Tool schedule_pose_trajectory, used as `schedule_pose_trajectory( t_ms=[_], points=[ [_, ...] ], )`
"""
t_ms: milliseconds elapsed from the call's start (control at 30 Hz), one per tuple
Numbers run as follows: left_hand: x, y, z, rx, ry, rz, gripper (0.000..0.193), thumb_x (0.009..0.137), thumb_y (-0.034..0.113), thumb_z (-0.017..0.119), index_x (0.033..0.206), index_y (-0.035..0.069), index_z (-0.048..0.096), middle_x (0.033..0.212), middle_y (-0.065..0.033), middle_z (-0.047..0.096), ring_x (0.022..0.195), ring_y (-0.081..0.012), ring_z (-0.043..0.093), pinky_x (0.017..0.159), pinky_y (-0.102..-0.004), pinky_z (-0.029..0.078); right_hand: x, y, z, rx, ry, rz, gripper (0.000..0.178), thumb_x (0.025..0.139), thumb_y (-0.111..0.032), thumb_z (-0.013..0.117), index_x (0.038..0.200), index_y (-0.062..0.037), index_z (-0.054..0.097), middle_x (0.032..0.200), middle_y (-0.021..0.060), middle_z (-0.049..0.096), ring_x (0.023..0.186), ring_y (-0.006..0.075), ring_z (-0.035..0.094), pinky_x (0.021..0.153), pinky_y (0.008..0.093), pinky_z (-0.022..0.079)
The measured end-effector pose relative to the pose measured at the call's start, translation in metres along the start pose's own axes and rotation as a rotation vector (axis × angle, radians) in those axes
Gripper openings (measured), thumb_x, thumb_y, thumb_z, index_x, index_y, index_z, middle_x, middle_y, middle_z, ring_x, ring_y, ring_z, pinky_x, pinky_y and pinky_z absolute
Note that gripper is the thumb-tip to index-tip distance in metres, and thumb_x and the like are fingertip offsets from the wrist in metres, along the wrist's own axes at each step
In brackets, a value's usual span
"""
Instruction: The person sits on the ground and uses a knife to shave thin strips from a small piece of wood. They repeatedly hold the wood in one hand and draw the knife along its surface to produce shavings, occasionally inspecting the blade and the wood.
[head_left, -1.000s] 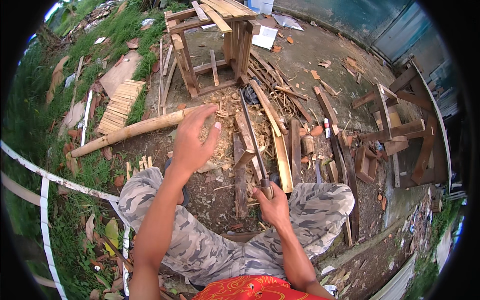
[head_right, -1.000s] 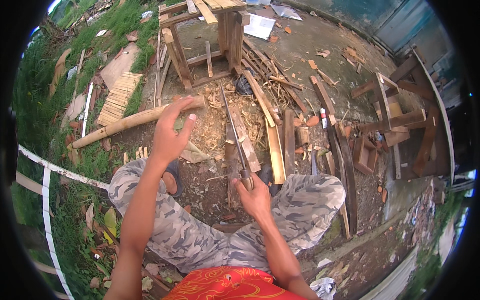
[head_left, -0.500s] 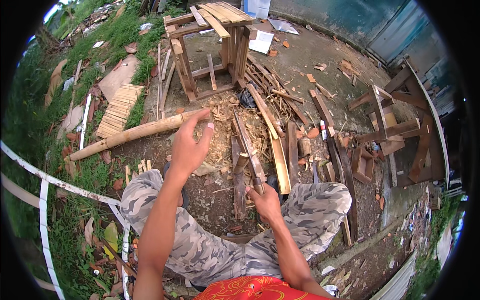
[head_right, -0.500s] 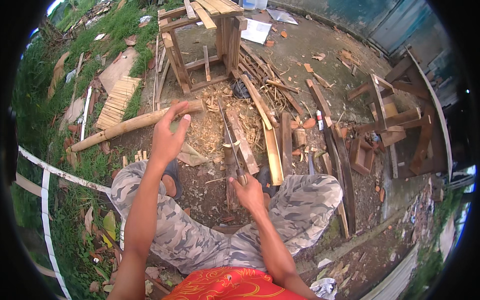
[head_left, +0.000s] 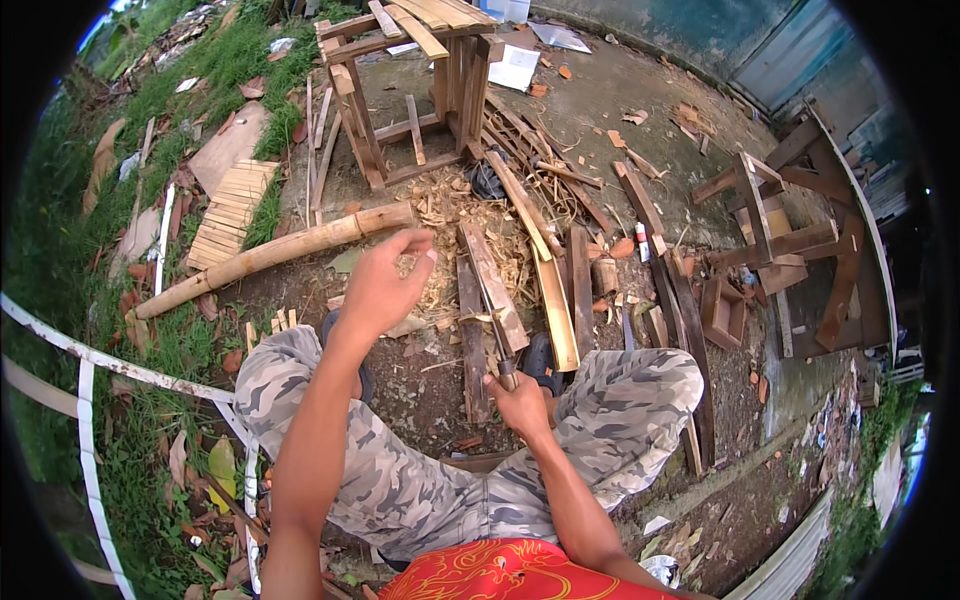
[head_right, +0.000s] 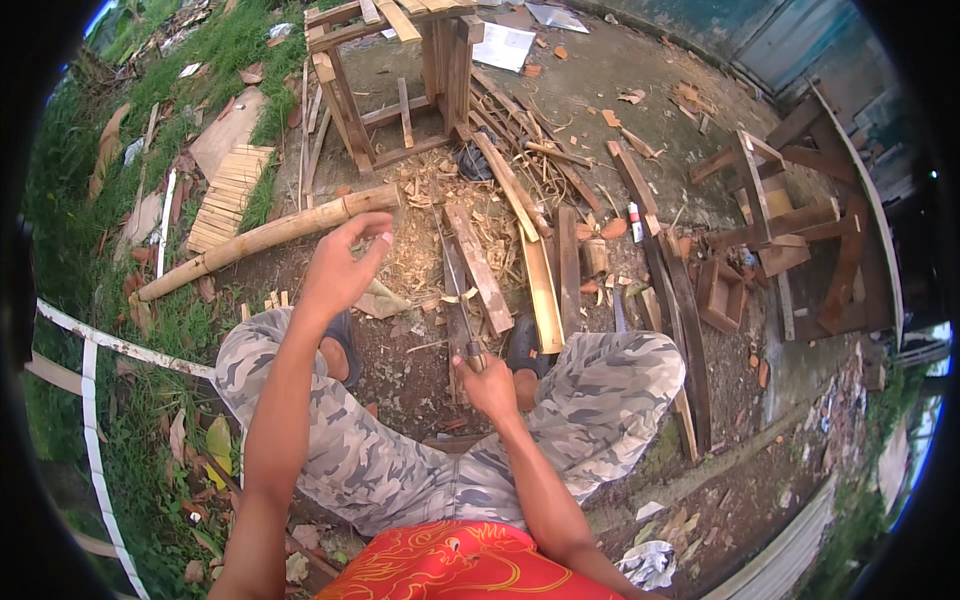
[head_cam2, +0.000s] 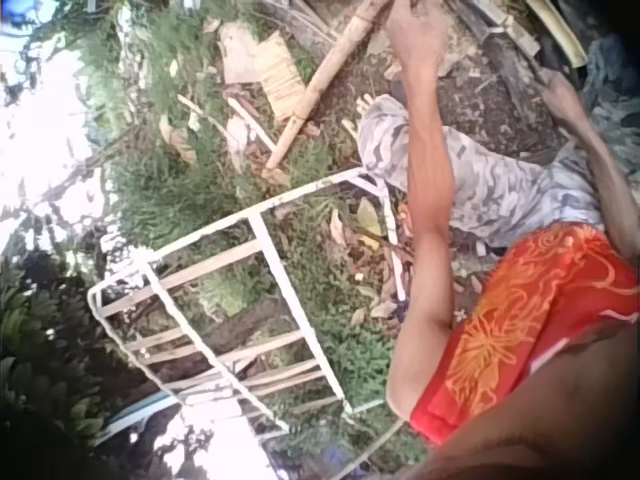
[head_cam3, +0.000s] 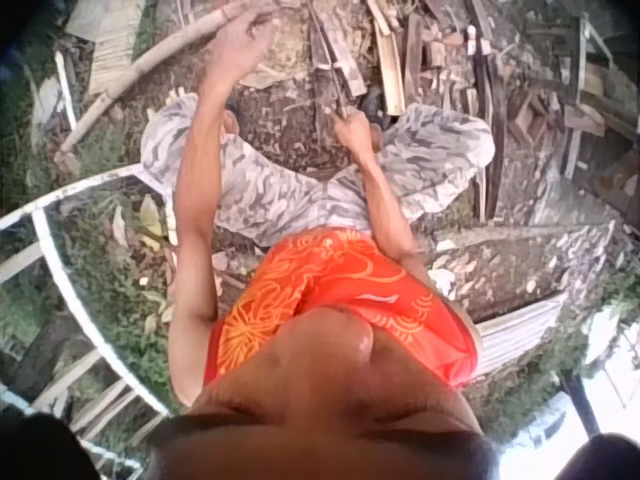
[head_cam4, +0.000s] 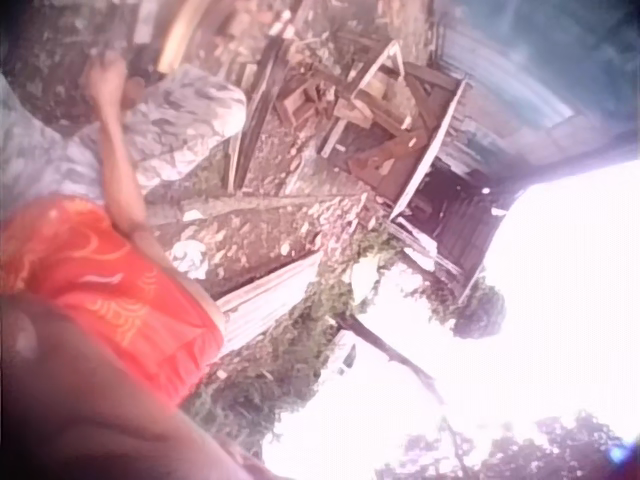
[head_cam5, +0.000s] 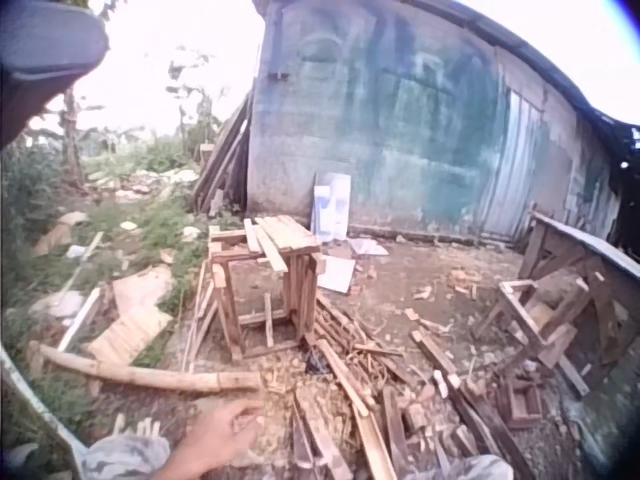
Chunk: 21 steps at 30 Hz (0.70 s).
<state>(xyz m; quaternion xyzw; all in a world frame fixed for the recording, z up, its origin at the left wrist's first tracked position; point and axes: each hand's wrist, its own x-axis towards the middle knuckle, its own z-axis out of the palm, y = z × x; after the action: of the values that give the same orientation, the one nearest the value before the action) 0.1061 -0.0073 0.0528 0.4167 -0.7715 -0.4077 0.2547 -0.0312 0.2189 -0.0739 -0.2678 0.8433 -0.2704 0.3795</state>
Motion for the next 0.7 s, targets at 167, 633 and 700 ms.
schedule_pose_trajectory(
  t_ms=[167, 633, 700],
  points=[
    [-0.011, -0.009, 0.019, 0.177, -0.221, 0.169, 0.035, 0.088, 0.026, 0.069, 0.116, 0.006, 0.070, 0.113, -0.0154, 0.072, 0.104, -0.0352, 0.068, 0.093, -0.0433, 0.052, 0.000, -0.002, -0.006, 0.090, -0.062, -0.031, 0.041, 0.091, -0.038, 0.073, 0.080, 0.0009, 0.063, 0.062, 0.0085, 0.058, 0.058, 0.0195, 0.051, 0.058, 0.0403, 0.042],
    [-0.015, -0.048, 0.078, 0.366, -0.233, 0.525, 0.010, 0.084, 0.014, 0.069, 0.091, 0.006, 0.070, 0.083, -0.0110, 0.066, 0.081, -0.0323, 0.069, 0.069, -0.0438, 0.057, 0.013, -0.005, -0.006, 0.517, -0.414, 0.081, 0.030, 0.095, -0.028, 0.072, 0.083, -0.0075, 0.054, 0.058, -0.0032, 0.045, 0.044, 0.0089, 0.039, 0.041, 0.0291, 0.030],
    [-0.013, -0.049, 0.078, 0.384, -0.232, 0.553, 0.011, 0.084, 0.013, 0.069, 0.091, 0.005, 0.071, 0.084, -0.0109, 0.067, 0.082, -0.0319, 0.068, 0.070, -0.0432, 0.057, 0.020, -0.002, -0.010, 0.580, -0.496, 0.123, 0.027, 0.096, -0.025, 0.070, 0.085, -0.0076, 0.053, 0.059, -0.0039, 0.043, 0.044, 0.0087, 0.039, 0.041, 0.0283, 0.030]
  ],
)
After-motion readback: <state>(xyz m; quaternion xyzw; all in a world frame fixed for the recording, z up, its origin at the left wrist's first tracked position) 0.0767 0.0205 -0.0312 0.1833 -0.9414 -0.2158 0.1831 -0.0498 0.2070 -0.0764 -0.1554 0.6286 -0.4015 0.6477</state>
